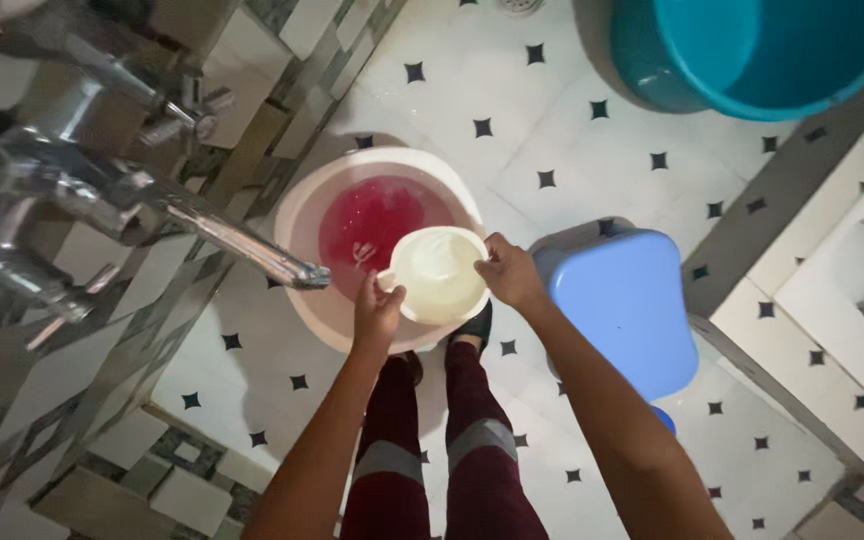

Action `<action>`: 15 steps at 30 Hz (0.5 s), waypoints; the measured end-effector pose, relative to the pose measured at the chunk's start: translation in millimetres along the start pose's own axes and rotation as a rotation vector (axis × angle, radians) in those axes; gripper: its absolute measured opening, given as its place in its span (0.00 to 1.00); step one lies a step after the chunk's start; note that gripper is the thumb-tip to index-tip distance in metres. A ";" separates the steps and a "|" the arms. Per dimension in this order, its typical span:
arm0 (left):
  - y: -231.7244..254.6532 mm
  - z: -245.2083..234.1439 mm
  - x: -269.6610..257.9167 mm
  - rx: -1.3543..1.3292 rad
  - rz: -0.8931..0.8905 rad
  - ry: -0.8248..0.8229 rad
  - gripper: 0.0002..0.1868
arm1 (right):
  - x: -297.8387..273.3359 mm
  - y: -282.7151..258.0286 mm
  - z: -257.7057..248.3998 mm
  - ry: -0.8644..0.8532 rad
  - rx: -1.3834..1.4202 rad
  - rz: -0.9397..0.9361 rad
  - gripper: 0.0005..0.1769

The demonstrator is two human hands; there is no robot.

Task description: The person fills a white jug with water from a tap and pours it into a pink bucket. They then use a pink loofah to scrub a metal cup and the wall tiles around the tap area. The person repeatedly rinses the loofah under running water and wrings it out.

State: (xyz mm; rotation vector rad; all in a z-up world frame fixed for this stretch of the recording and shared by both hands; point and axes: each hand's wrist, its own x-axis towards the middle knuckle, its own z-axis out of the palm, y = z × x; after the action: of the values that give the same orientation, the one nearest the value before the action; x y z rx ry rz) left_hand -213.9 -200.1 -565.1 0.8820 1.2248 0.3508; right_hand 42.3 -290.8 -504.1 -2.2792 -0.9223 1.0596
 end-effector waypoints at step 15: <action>-27.3 -18.2 48.4 0.047 -0.149 -0.153 0.36 | 4.5 -1.8 69.3 0.395 -0.391 -0.160 0.21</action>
State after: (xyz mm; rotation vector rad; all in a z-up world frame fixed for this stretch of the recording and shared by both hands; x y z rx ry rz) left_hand -220.0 -177.9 -618.8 0.8367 1.1529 0.1332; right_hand -11.1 -277.7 -546.6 -2.5394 -1.1913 0.3579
